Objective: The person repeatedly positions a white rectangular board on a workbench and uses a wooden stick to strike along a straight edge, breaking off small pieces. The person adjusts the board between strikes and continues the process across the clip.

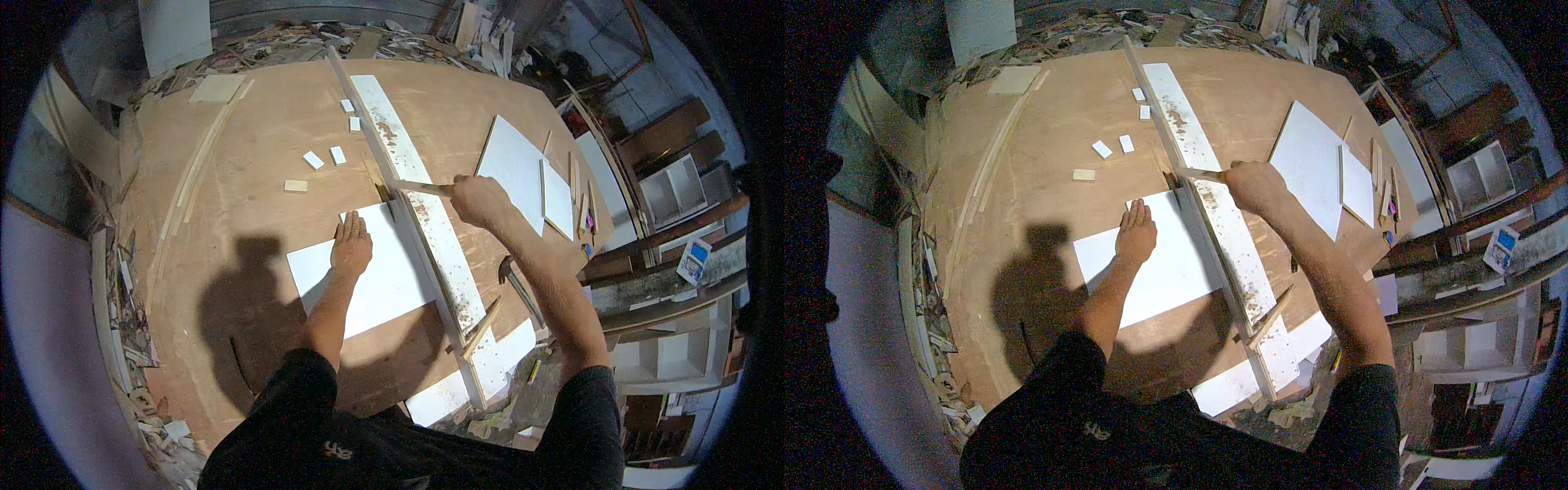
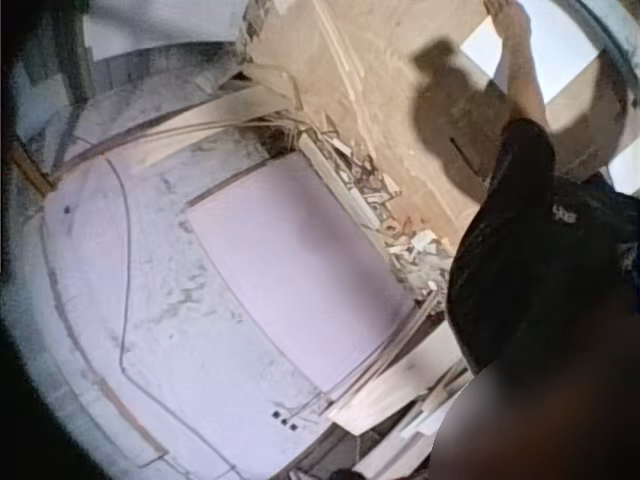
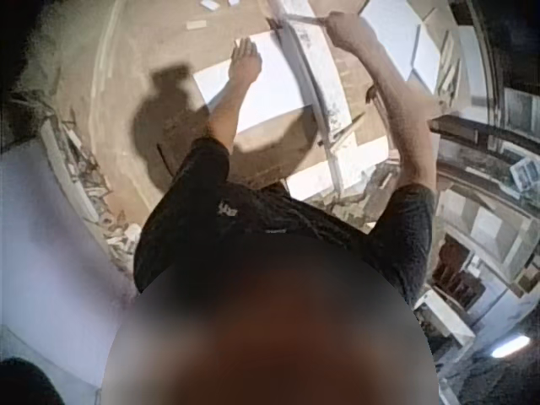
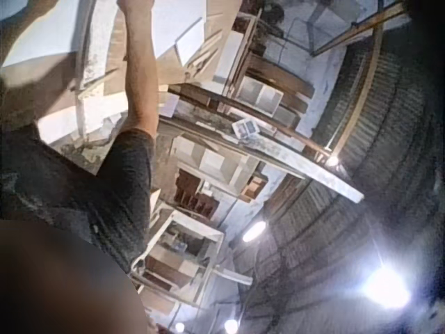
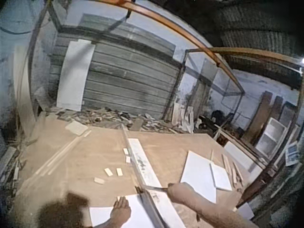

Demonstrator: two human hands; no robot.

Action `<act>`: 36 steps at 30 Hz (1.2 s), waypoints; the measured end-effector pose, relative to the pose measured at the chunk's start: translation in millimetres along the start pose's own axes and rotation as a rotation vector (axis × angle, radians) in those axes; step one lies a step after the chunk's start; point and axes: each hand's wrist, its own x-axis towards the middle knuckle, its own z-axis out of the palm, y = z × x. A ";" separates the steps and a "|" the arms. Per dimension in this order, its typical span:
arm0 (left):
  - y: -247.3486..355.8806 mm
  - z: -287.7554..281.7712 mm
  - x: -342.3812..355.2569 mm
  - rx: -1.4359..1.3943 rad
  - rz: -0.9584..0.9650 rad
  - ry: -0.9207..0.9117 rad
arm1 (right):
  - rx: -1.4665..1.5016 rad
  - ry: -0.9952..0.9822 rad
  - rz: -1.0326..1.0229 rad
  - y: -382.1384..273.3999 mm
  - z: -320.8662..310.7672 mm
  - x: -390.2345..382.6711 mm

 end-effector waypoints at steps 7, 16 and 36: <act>2.0 -2.3 -0.9 -0.031 -0.016 -0.021 | -0.087 -0.132 -0.087 -0.9 -15.9 32.5; 3.2 -7.6 -0.9 -0.023 -0.042 -0.109 | -0.049 -0.165 -0.061 -12.2 -34.3 43.2; 3.7 -2.3 -1.1 -0.022 -0.040 -0.078 | -0.030 -0.237 -0.096 -23.6 1.4 52.1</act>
